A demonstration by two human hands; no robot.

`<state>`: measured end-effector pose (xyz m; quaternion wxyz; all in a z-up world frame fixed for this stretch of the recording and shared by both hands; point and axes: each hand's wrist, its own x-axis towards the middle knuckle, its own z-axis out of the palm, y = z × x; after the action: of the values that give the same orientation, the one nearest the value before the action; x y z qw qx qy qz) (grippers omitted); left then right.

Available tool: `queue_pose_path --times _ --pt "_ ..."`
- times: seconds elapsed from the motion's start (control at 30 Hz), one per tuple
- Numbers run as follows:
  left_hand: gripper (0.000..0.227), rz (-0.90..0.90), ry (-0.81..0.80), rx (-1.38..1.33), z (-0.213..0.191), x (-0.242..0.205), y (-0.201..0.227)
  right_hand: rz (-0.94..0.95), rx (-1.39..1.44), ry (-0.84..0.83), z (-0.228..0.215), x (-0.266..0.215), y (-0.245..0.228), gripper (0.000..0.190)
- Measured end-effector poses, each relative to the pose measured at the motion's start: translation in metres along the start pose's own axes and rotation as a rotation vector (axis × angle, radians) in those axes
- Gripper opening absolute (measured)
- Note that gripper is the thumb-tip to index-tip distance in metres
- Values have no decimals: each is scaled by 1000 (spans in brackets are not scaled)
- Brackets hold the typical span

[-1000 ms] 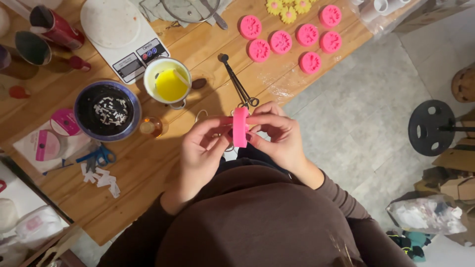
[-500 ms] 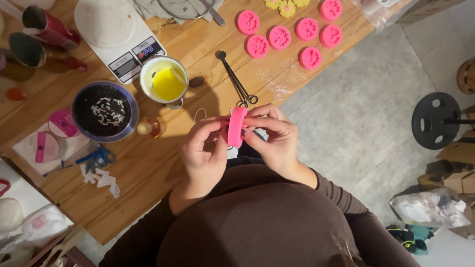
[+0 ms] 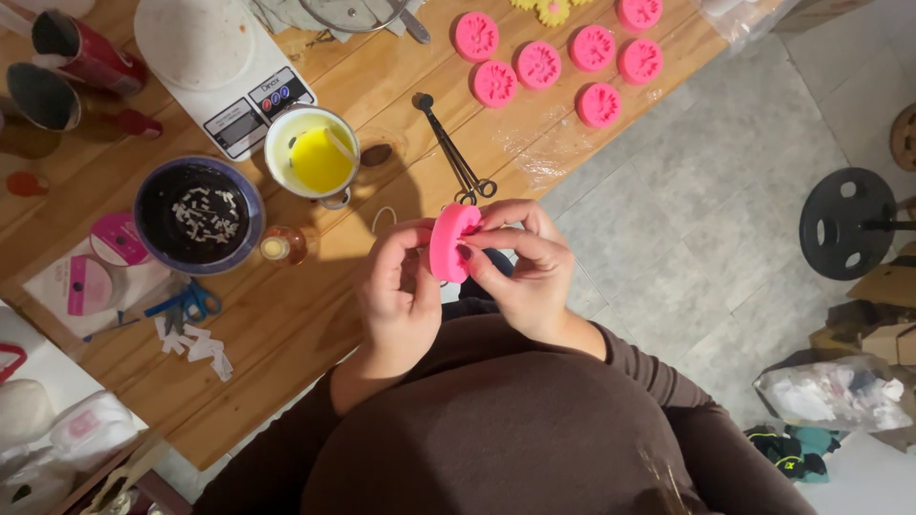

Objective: Placing wicks into silicone flower-shaped molds and securing them for candle making.

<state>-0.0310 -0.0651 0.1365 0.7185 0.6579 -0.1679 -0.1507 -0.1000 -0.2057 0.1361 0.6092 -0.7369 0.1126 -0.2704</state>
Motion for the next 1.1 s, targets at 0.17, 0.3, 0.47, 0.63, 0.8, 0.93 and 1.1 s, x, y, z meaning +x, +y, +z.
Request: queue_pose_path --times 0.17,0.3,0.47,0.63,0.8,0.93,1.1 --pt "16 37 -12 91 1 0 1 -40 -60 32 5 0 -1 16" --pt "19 97 -31 151 2 0 0 -24 -115 15 3 -2 4 14" --pt "23 40 -36 118 2 -3 -9 -29 -168 -30 3 2 0 13" --pt "25 -54 -62 -73 5 -5 -19 -30 -160 -56 4 3 -3 15" --pt "23 -68 -70 -191 7 -6 -15 -68 -148 -60 5 4 -5 25" --pt "22 -78 -61 -195 7 -9 -17 -77 -120 -59 3 3 -1 29" --pt "22 -110 -48 -242 5 -11 -27 -91 -33 -28 2 2 0 29"
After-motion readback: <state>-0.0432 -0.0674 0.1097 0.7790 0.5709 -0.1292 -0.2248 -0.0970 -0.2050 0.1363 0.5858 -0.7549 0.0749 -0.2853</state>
